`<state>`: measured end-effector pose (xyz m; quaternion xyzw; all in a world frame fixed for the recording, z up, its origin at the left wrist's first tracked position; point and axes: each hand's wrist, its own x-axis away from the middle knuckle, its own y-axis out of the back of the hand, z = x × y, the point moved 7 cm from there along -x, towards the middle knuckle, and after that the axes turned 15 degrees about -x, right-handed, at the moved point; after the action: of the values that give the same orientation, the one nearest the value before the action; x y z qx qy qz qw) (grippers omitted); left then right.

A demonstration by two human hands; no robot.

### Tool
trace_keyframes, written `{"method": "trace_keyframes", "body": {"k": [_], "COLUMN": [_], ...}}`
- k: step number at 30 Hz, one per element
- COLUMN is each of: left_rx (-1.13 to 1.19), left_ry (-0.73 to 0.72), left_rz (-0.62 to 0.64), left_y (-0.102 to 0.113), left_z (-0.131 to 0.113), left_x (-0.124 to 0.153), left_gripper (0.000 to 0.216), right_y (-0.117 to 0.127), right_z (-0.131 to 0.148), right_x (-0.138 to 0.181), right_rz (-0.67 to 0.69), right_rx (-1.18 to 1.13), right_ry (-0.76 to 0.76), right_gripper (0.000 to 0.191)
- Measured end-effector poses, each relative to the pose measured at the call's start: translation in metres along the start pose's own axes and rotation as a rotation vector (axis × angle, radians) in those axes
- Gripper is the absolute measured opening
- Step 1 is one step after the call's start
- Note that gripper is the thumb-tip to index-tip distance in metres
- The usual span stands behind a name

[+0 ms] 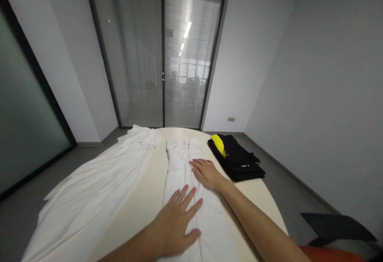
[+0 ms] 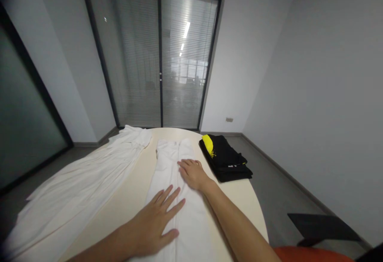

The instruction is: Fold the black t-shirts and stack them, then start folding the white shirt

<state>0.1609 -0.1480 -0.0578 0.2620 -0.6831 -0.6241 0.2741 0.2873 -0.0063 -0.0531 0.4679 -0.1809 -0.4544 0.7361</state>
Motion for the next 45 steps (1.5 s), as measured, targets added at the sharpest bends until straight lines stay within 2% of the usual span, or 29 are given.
{"method": "trace_keyframes", "body": {"k": [5,8,15,19,25,29,32,35,37,41,45], "left_rx": [-0.005,0.01,0.041,0.061,0.024,0.063,0.063,0.039,0.019,-0.044,-0.131], "left_ry": [-0.041,-0.056,-0.085,-0.121,-0.15,-0.146,-0.155,-0.161,-0.165,-0.172,-0.166], "left_rz": [-0.046,-0.075,-0.07,-0.09,-0.097,-0.081,-0.082,-0.1,-0.117,-0.157,-0.185], "left_y": [0.006,0.013,0.014,0.015,0.017,0.017,0.016,0.015,0.013,0.006,-0.008], "left_z": [0.003,0.008,0.017,0.021,0.023,0.023,0.023,0.024,0.025,0.027,0.03], "left_x": [0.001,0.0,-0.005,-0.006,-0.007,-0.007,-0.008,-0.008,-0.008,-0.009,-0.014], "left_gripper": [0.074,0.076,0.077,0.076,0.074,0.074,0.074,0.073,0.074,0.076,0.074], "right_y": [0.012,0.012,-0.011,-0.021,-0.014,-0.014,-0.014,-0.013,-0.015,-0.024,-0.033], "right_z": [0.0,-0.005,-0.027,-0.032,-0.054,-0.06,-0.052,-0.037,-0.027,-0.01,-0.002], "right_x": [-0.047,-0.084,-0.154,-0.179,-0.192,-0.193,-0.194,-0.197,-0.2,-0.206,-0.21], "right_rz": [-0.061,-0.108,-0.152,-0.2,-0.318,-0.266,-0.218,-0.198,-0.195,-0.174,-0.174], "right_rx": [0.016,-0.023,-0.162,-0.205,-0.249,-0.272,-0.241,-0.165,-0.108,-0.007,0.048], "right_ry": [-0.241,-0.332,-0.517,-0.55,-0.54,-0.47,-0.381,-0.312,-0.29,-0.294,-0.317], "right_gripper": [0.039,0.036,0.05,0.041,0.04,0.049,0.057,0.054,0.05,0.053,0.036]}}
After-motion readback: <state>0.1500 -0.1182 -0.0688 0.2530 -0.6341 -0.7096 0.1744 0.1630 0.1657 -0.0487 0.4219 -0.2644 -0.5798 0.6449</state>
